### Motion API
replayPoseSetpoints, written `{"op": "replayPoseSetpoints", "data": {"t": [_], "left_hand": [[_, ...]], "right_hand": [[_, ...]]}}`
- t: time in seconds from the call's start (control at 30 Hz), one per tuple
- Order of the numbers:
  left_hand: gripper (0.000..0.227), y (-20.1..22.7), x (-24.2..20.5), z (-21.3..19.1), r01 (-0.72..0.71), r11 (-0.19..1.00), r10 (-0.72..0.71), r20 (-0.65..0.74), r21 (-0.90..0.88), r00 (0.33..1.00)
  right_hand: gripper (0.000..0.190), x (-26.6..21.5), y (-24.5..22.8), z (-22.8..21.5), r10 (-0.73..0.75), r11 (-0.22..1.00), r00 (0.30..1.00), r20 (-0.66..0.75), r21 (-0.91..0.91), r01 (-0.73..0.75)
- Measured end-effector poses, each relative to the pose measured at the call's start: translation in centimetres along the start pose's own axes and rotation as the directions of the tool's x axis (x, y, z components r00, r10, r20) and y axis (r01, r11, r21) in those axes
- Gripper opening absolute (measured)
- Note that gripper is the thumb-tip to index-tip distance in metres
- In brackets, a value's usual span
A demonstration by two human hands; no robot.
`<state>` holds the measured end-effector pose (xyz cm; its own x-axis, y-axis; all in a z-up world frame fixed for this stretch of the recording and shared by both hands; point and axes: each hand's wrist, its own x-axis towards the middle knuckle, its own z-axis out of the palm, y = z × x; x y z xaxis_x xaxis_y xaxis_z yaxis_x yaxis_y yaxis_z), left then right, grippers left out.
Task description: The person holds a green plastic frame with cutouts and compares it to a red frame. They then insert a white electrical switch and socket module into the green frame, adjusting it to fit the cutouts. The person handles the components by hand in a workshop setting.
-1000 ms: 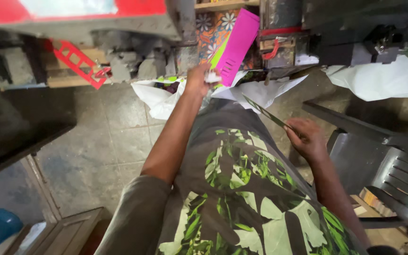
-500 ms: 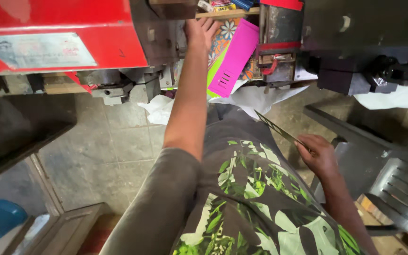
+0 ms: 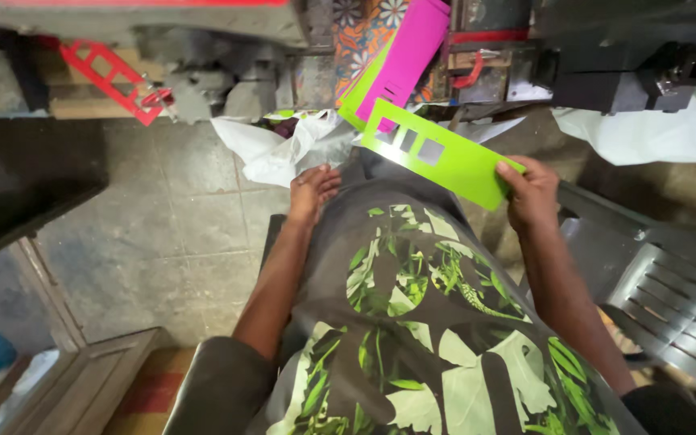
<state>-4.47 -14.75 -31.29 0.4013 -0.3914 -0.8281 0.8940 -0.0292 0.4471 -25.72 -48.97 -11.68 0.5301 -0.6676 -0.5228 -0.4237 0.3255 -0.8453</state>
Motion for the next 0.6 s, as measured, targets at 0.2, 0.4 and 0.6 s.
{"op": "replayPoseSetpoints", "data": {"t": [0.2,0.4,0.6], "left_hand": [[0.078,8.0,-5.0,-0.3,-0.137,0.887,0.233,0.171,-0.441,0.957],[0.075,12.8,-10.3,-2.5,-0.313,0.74,0.47,0.124,-0.596,0.874],[0.061,15.4,-14.0,-4.9,-0.463,0.674,0.589,0.041,-0.575,0.807]], "right_hand": [[0.028,1.5,1.5,8.7,0.137,0.973,0.934,0.331,0.131,-0.189],[0.027,-0.3,1.4,16.8,0.123,0.948,0.807,0.577,0.173,-0.268],[0.025,-1.1,0.2,20.4,0.058,0.995,0.801,0.596,0.031,-0.096]]}}
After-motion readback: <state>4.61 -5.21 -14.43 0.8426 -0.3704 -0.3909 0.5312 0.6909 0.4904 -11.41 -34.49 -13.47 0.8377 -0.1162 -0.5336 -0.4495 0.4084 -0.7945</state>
